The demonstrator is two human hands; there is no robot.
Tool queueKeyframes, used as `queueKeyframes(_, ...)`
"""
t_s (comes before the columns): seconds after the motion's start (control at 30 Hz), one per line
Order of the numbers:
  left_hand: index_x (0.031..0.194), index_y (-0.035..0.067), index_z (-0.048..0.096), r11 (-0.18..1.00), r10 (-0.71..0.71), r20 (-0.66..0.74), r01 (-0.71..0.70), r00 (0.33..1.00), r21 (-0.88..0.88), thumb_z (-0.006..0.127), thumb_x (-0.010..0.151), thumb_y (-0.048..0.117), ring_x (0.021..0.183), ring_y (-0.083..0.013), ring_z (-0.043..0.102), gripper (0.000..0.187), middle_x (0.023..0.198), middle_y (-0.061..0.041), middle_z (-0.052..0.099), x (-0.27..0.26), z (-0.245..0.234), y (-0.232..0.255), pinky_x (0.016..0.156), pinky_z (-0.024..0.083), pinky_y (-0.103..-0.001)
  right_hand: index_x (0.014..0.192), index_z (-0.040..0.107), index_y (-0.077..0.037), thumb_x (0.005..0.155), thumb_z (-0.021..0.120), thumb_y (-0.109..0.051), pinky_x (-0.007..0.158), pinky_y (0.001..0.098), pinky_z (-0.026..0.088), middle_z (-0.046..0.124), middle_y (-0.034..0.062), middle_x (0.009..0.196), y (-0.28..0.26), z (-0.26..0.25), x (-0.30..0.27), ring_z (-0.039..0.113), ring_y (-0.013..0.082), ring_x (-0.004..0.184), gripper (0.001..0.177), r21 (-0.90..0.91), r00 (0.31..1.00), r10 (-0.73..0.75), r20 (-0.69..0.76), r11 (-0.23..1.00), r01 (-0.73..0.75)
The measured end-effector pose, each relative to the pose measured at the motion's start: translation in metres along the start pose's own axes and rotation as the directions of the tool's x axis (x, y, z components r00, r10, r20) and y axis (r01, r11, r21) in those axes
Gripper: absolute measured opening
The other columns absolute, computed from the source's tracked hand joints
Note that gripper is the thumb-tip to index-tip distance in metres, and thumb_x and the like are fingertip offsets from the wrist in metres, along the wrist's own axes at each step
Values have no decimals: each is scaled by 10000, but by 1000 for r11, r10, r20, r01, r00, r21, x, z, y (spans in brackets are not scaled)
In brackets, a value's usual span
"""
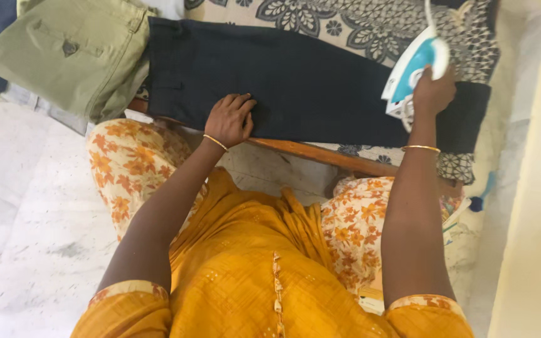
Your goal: The person irons a pair of green shorts on a low wooden board, smoothing the fabric with one hand while moving the iron with the other. After finishing the shorts, the person picks up a pair of black trousers, lays them on the board, and begins ironing them.
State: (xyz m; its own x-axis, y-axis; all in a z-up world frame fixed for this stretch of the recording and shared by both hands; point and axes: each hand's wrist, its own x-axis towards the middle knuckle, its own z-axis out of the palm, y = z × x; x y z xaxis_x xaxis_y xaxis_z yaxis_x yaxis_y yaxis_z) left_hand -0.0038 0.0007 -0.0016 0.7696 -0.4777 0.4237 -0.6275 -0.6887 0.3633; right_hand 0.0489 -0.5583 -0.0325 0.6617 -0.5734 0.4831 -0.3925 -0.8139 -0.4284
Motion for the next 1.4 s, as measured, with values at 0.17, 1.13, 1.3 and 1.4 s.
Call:
queueKeyframes(0.17,1258,70,678,998,-57,-35,57,998,-2,603,954,176,1239,-324,604,331,1354,-128,662,-7,8,1,1092,455,-474,1126,668,-44,892,759,-413,883,513,507,726,234,1039,-24,-37,-31,687,442,992,446,-27,964,131,232,991,-128)
queueKeyframes(1.13,1434,48,538,999,-26,338,39,941,-31,655,943,355,1360,-382,474,590,1522,-227,480,3,43,2,1120,386,-520,1163,671,10,813,710,-71,666,304,564,742,84,813,-108,-140,-159,716,156,672,362,398,902,156,403,857,-326)
queueKeyframes(1.3,1535,57,425,999,5,355,11,935,-43,609,980,432,1459,-378,355,694,1601,-215,370,5,56,16,1189,272,-547,1092,684,17,863,718,-67,718,346,558,742,121,836,-103,-122,-146,739,203,738,247,376,954,39,296,914,-154)
queueKeyframes(1.4,1553,62,392,998,31,363,-8,931,-65,564,998,492,1486,-373,316,722,1618,-195,348,11,61,26,1206,239,-552,1057,667,13,843,724,-75,702,370,577,723,126,911,-99,-97,-128,763,217,740,239,359,967,77,244,919,-163)
